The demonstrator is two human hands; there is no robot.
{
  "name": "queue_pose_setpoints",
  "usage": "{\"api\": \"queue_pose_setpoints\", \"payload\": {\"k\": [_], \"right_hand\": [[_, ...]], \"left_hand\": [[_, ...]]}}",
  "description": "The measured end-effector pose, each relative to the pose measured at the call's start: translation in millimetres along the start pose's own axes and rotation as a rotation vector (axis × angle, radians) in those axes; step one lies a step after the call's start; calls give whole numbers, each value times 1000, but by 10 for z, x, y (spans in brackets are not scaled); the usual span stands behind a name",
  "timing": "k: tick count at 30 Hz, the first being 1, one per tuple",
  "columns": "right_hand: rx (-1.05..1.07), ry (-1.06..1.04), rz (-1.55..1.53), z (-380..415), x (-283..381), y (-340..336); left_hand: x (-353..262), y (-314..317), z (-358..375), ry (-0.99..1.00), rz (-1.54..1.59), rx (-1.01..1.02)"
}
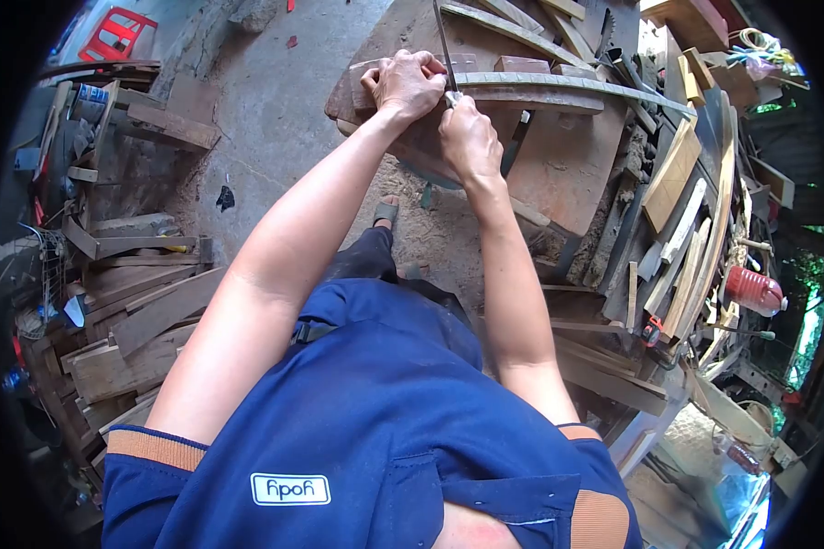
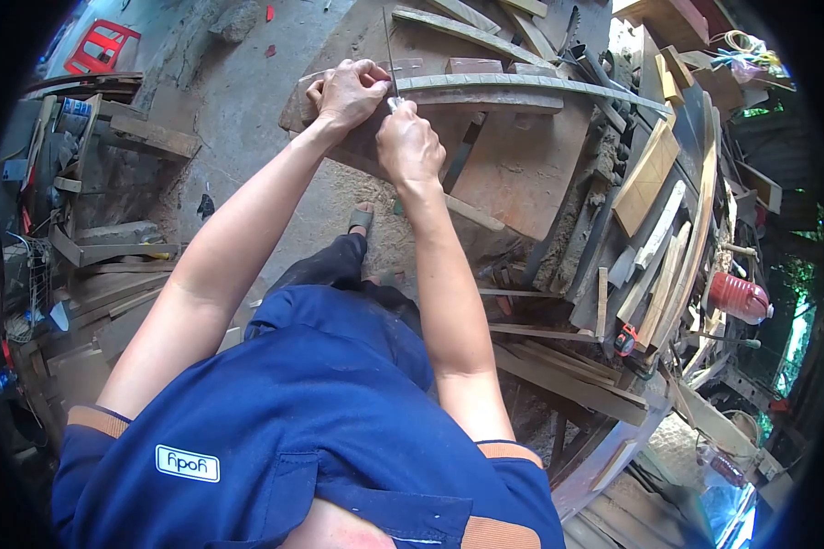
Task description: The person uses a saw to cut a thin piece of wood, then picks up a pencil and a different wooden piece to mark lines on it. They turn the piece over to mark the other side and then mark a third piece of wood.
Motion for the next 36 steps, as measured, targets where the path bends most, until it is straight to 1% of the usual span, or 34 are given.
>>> {"api": "queue_pose_setpoints", "payload": {"k": [2, 3, 4, 6, 7, 8, 10, 12, 14, 16, 18, 20, 24, 26, 27, 28, 31, 34, 36], "right_hand": [[10, -7, -1, 242, -65, -35], [24, -8, -5, 318, -85, -45], [23, -17, -3, 293, -75, -69], [33, -33, 35, 339, -82, -66], [19, -55, 24, 204, -45, -60], [54, -54, 0, 48, -16, -26], [47, -12, 11, -104, 33, -3], [30, -5, 0, 19, -16, 0], [38, -8, -30, 220, -51, -56], [56, 23, 23, 339, -95, -77], [27, -50, -2, 119, -56, -31], [50, -10, -14, -105, -2, 2], [46, 0, -22, 155, -35, -34], [92, 31, 35, 398, -87, -95], [88, 20, 21, 370, -79, -96], [71, -13, -2, 271, -60, -74], [38, 3, -11, -73, 31, -22], [27, 5, -23, 48, -3, -14], [52, 3, -4, 288, -48, -48]], "left_hand": [[-3, 0, 5, -57, 21, 75], [1, -8, -1, -54, 2, 47], [21, 19, -21, -58, 14, 69], [17, 19, -1, -30, -11, 16], [46, 49, -19, -21, -12, 10], [63, 71, -46, -9, -10, 1], [55, 59, -29, -11, -3, 23], [45, 49, -30, -21, 36, 49], [2, -2, 1, -43, 2, 60], [22, 38, -12, -34, -20, 57], [37, 58, -19, 2, -3, 20], [19, 43, -19, 9, 2, 31], [-5, 7, 13, -30, -8, 49], [11, 31, 7, -16, -19, 36], [17, 35, 11, -25, -7, 40], [12, 35, -6, 10, -4, 34], [0, 18, 12, 1, -22, 29], [-26, -17, 50, -7, -5, 30], [-32, -10, 37, -12, -22, 55]]}}
Point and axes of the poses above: each hand's wrist, its own z-axis away from the middle knuckle, its own y-axis out of the palm, x = y × z, the point moved 9 cm from there along -z, towards the middle knuckle
